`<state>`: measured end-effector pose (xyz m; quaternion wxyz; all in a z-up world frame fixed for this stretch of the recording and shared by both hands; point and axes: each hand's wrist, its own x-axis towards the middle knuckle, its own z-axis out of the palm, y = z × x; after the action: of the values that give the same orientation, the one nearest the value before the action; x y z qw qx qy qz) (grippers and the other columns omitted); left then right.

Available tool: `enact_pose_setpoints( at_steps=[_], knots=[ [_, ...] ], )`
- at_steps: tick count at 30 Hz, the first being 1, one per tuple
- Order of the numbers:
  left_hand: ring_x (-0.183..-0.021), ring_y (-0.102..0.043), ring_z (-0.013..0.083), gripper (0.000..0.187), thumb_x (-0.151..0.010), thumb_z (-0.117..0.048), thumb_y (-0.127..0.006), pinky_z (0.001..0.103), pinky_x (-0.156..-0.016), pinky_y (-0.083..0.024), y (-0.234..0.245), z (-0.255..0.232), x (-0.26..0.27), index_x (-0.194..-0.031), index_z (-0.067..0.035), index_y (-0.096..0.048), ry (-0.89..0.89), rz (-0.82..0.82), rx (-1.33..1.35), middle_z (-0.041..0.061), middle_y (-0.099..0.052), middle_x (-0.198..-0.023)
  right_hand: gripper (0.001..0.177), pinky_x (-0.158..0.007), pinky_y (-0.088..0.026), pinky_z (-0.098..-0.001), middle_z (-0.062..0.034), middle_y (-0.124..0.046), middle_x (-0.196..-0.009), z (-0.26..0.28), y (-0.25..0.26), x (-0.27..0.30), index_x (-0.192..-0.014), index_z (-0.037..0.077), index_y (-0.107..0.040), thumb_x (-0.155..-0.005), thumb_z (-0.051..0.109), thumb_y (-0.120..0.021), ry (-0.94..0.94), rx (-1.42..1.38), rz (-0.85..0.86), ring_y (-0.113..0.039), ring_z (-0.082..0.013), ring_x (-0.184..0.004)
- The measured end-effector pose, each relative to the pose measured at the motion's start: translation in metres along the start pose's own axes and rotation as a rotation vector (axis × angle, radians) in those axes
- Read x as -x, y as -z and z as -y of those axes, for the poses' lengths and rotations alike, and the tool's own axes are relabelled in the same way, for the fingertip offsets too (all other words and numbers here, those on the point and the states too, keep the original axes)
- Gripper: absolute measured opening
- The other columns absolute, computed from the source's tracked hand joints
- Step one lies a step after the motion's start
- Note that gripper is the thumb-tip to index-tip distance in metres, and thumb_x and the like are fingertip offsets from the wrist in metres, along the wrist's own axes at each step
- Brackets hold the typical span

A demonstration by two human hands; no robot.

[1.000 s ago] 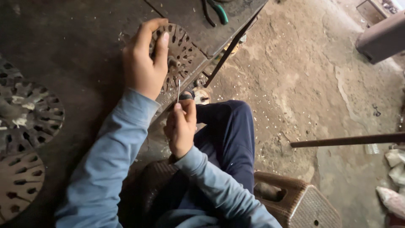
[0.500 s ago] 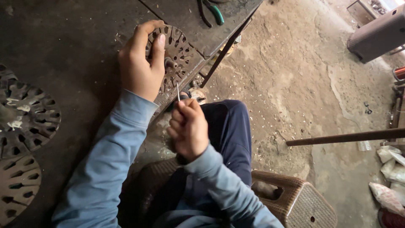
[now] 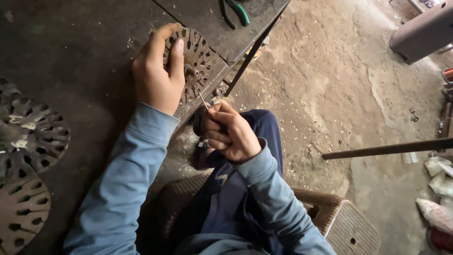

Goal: The person uses a small metal tool to scrape and clean the surface of a circular, perforated metal part. They repeatedly scrape away debris from the holes and edges of the object, which rests on a metal workbench.

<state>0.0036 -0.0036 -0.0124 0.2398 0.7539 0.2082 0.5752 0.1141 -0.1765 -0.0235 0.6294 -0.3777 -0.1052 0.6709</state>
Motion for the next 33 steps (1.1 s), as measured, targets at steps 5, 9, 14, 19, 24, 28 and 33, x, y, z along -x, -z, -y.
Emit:
enact_pose_setpoints(
  at_steps=[5, 9, 14, 19, 24, 28, 33],
  knots=[
    [-0.110, -0.073, 0.0358, 0.017, -0.111, -0.007, -0.064, 0.042, -0.095, -0.058, 0.000, -0.003, -0.006, -0.127, -0.002, -0.063, -0.005, 0.004, 0.019, 0.018, -0.073, -0.119, 0.009, -0.034, -0.022, -0.0256, 0.0005, -0.040, -0.063, -0.035, -0.002, -0.016, -0.094, 0.015, -0.045, -0.100, 0.011, -0.049, 0.185, 0.048, -0.239, -0.027, -0.0087, -0.041],
    [-0.110, -0.074, 0.0335, 0.017, -0.111, -0.008, -0.062, 0.040, -0.094, -0.059, -0.004, -0.003, -0.005, -0.128, -0.001, -0.063, 0.042, 0.015, 0.013, 0.017, -0.073, -0.119, 0.003, -0.048, -0.031, -0.0261, 0.0017, -0.046, -0.066, -0.087, -0.010, -0.042, -0.106, 0.009, -0.053, -0.106, 0.011, -0.054, 0.740, 0.702, -0.506, -0.037, -0.0063, -0.056],
    [-0.114, -0.073, 0.0348, 0.018, -0.112, -0.008, -0.062, 0.041, -0.098, -0.059, -0.004, -0.002, -0.001, -0.129, -0.001, -0.063, 0.007, -0.010, 0.000, 0.017, -0.072, -0.123, 0.006, -0.051, -0.033, -0.0253, 0.0035, -0.047, -0.071, -0.076, -0.001, -0.037, -0.106, 0.007, -0.050, -0.108, 0.011, -0.054, 0.638, 0.627, -0.364, -0.039, -0.0055, -0.060],
    [-0.115, -0.074, 0.0333, 0.018, -0.113, -0.008, -0.063, 0.040, -0.098, -0.060, -0.004, 0.002, -0.001, -0.129, -0.002, -0.062, -0.003, -0.005, 0.011, 0.016, -0.073, -0.124, 0.010, -0.035, -0.021, -0.0235, 0.0027, -0.042, -0.062, 0.005, 0.016, -0.010, -0.110, 0.015, -0.046, -0.103, 0.014, -0.052, 0.020, 0.396, -0.155, -0.032, -0.0063, -0.041],
    [-0.113, -0.074, 0.0341, 0.017, -0.112, -0.008, -0.063, 0.040, -0.097, -0.060, -0.004, -0.003, -0.003, -0.128, -0.002, -0.062, 0.003, -0.011, -0.004, 0.017, -0.073, -0.122, 0.018, -0.036, -0.021, -0.0232, 0.0007, -0.047, -0.069, 0.004, 0.003, -0.011, -0.117, 0.017, -0.043, -0.101, 0.009, -0.049, 0.084, 0.433, -0.114, -0.031, -0.0045, -0.042],
    [-0.113, -0.073, 0.0352, 0.017, -0.112, -0.008, -0.063, 0.041, -0.096, -0.059, -0.004, -0.005, -0.002, -0.129, -0.002, -0.062, 0.021, -0.021, -0.020, 0.017, -0.072, -0.122, 0.014, -0.046, -0.028, -0.0233, -0.0005, -0.048, -0.074, -0.026, 0.007, -0.020, -0.119, 0.010, -0.048, -0.106, 0.006, -0.050, 0.380, 0.487, -0.179, -0.037, -0.0059, -0.054],
    [-0.110, -0.073, 0.0366, 0.016, -0.114, -0.008, -0.063, 0.043, -0.094, -0.058, -0.009, -0.006, -0.007, -0.129, -0.003, -0.064, 0.062, 0.031, -0.065, 0.017, -0.073, -0.119, 0.041, -0.063, -0.050, -0.0326, -0.0185, -0.058, -0.084, -0.080, 0.010, -0.043, -0.133, -0.003, -0.052, -0.092, -0.005, -0.050, 0.989, 1.235, -0.462, -0.058, -0.0241, -0.065]
  ],
)
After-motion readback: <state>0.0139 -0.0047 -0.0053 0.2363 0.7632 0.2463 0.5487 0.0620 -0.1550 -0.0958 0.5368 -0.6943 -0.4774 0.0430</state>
